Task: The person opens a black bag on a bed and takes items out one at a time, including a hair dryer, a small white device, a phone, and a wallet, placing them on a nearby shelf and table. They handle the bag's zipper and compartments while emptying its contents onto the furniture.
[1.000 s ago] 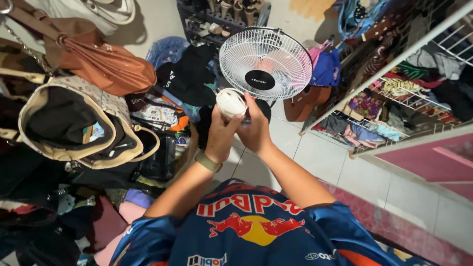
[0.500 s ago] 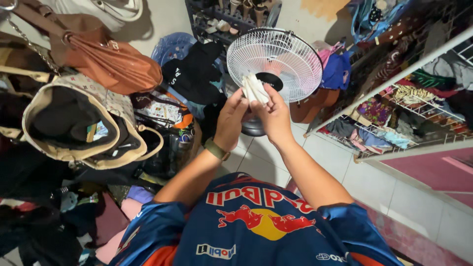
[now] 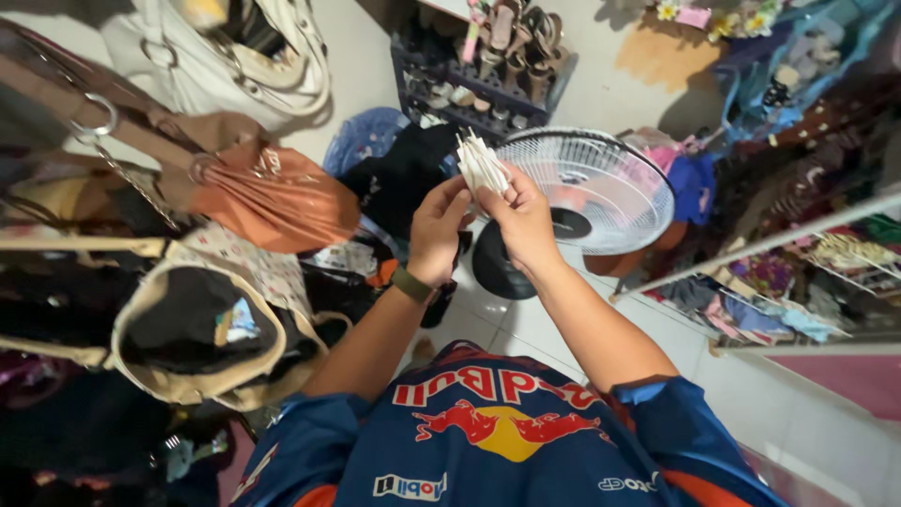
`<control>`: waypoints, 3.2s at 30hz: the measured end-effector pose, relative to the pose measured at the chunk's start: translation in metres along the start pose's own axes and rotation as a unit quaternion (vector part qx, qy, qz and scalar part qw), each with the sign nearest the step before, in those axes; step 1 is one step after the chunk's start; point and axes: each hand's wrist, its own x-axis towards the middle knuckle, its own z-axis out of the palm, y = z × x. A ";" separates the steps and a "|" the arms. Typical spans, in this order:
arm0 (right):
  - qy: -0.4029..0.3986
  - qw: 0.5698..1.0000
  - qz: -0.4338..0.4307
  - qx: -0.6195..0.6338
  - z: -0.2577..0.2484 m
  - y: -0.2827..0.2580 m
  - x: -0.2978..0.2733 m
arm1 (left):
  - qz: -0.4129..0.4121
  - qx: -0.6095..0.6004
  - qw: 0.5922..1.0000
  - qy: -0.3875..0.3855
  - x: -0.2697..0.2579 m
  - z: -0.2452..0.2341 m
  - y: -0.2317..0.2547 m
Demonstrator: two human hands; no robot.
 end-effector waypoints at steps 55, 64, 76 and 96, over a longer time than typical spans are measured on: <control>-0.176 0.697 -0.125 -0.683 -0.045 0.029 0.569 | 0.054 0.106 0.987 0.110 0.334 -0.078 0.059; -0.161 0.603 -0.083 -0.777 -0.011 -0.043 0.441 | 0.085 0.016 0.995 0.045 0.319 -0.058 0.046; -0.178 0.707 -0.253 -0.635 0.044 -0.116 0.209 | 0.017 -0.049 0.995 -0.082 0.239 -0.006 0.041; 0.403 0.756 -0.158 -0.491 -0.093 -0.078 -0.138 | -0.162 0.124 0.914 -0.352 0.006 0.152 -0.090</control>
